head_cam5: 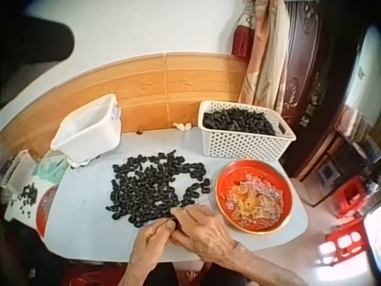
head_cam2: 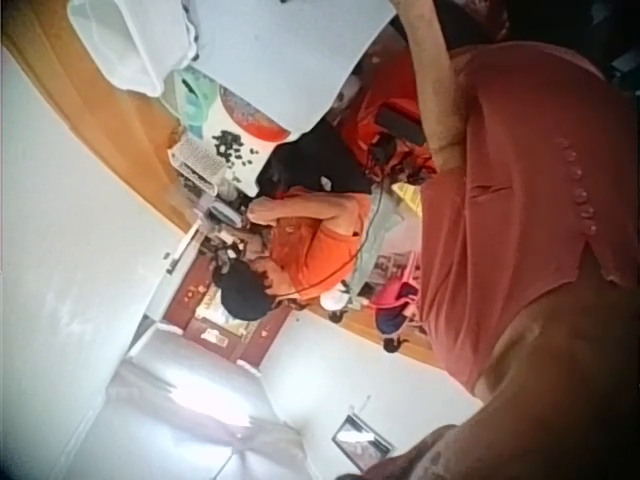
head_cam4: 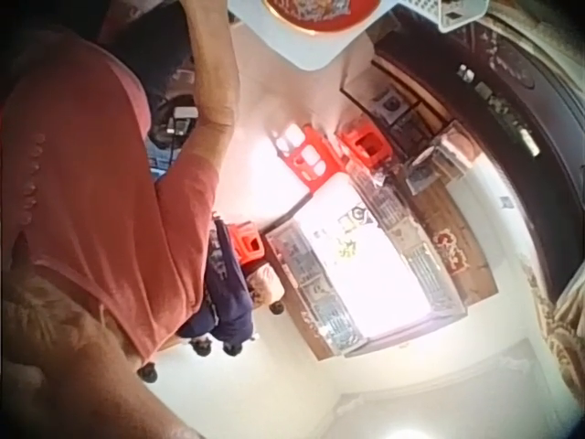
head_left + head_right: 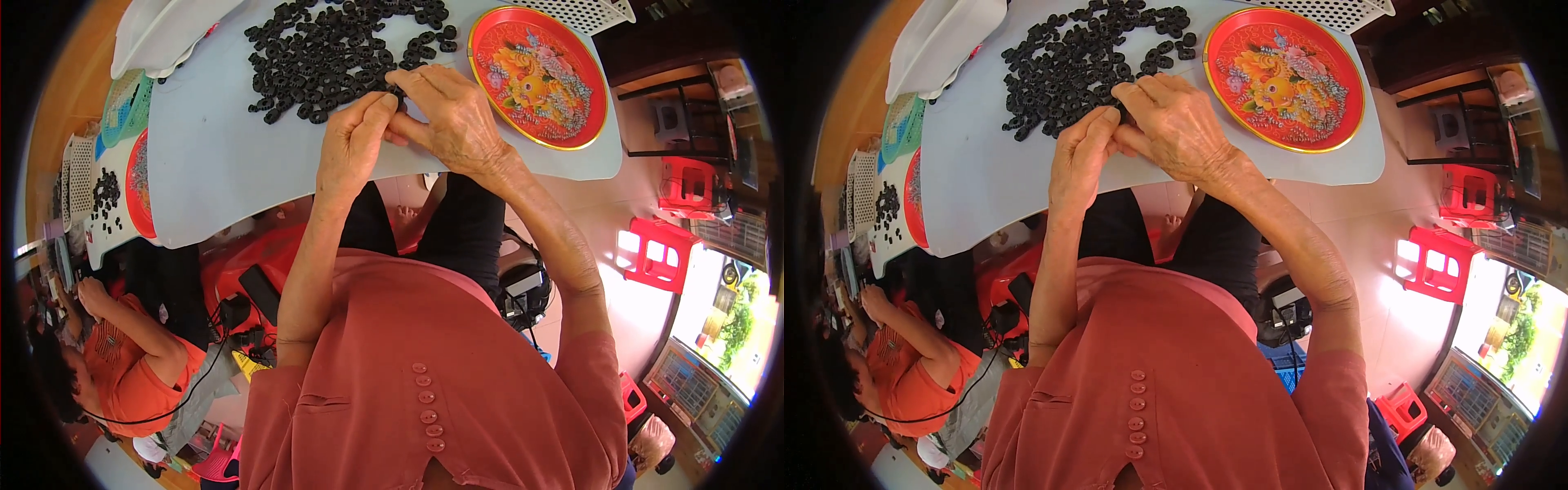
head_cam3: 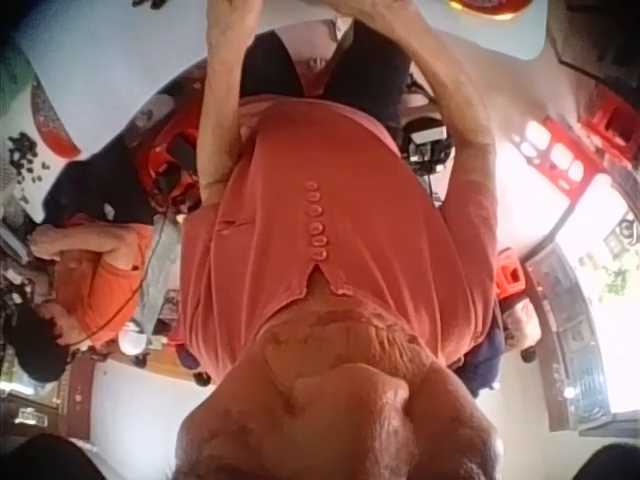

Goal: The person picks up black plastic components one at a time and threads them onto a thin wire, sliding each piece down the wire before placing the assembly onto a red tray.

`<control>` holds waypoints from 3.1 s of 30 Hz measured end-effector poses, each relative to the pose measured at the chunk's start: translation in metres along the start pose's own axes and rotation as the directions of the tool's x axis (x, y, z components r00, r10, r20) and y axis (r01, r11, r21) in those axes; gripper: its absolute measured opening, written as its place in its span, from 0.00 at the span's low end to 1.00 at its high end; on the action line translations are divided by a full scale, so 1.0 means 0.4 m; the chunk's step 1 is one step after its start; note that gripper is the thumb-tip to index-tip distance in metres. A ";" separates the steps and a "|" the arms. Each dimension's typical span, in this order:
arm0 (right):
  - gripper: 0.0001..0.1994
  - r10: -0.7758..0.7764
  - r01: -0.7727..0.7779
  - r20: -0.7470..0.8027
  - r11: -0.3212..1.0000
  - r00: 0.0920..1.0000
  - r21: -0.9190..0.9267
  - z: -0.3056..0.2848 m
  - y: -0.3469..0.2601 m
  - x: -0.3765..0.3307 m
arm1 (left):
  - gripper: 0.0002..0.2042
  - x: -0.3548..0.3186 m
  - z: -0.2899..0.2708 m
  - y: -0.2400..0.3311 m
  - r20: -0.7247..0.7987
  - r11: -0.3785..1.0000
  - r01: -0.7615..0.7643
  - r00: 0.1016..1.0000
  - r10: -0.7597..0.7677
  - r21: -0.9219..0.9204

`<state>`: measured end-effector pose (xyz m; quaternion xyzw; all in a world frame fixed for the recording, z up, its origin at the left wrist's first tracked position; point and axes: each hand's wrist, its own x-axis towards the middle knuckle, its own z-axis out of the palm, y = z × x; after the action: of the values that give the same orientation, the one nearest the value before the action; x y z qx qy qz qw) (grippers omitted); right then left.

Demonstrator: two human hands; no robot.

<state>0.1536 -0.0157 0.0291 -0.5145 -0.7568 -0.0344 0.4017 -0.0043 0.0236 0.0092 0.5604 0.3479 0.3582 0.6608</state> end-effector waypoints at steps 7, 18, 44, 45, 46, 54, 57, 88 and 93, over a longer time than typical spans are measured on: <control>0.18 0.010 -0.004 0.096 0.998 0.995 -0.058 -0.026 -0.009 0.012 | 0.12 -0.021 0.052 -0.010 -0.036 0.917 -0.042 0.999 0.030 -0.396; 0.10 -0.044 0.052 0.085 0.994 0.995 -0.095 -0.040 -0.019 0.000 | 0.10 -0.037 0.088 -0.007 -0.151 0.894 -0.085 0.988 0.020 -0.439; 0.18 0.070 -0.078 0.150 0.996 0.986 0.053 -0.080 -0.040 -0.061 | 0.18 -0.064 0.050 0.049 0.093 0.976 0.036 0.994 -0.058 0.215; 0.18 0.064 -0.073 0.150 0.996 0.987 0.057 -0.081 -0.035 -0.063 | 0.18 -0.066 0.041 0.033 0.028 0.987 -0.016 1.000 0.012 0.161; 0.18 0.079 -0.087 0.135 0.995 0.988 0.052 -0.083 -0.030 -0.065 | 0.18 -0.068 0.030 0.023 -0.041 0.991 -0.074 0.996 0.079 0.111; 0.12 0.050 -0.084 0.165 0.976 0.985 0.203 -0.038 -0.057 -0.073 | 0.17 -0.059 0.000 -0.024 -0.150 0.984 -0.154 0.975 0.167 0.093; 0.10 0.095 -0.092 -0.007 0.978 0.995 0.189 -0.089 0.002 0.016 | 0.16 -0.059 -0.015 -0.024 -0.148 0.971 -0.199 0.965 0.218 0.132; 0.07 0.336 -0.345 0.192 0.939 0.922 0.015 -0.101 0.150 0.146 | 0.09 -0.059 -0.020 -0.032 -0.088 0.921 -0.236 0.957 0.275 0.311; 0.06 0.242 -0.291 0.268 0.943 0.932 0.159 -0.075 0.003 -0.022 | 0.07 -0.057 -0.016 -0.033 -0.087 0.917 -0.263 0.950 0.301 0.299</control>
<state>0.1729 -0.0358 0.0431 -0.5709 -0.7230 0.1593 0.3549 -0.0201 0.0055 -0.0032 0.6688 0.3536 0.4321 0.4908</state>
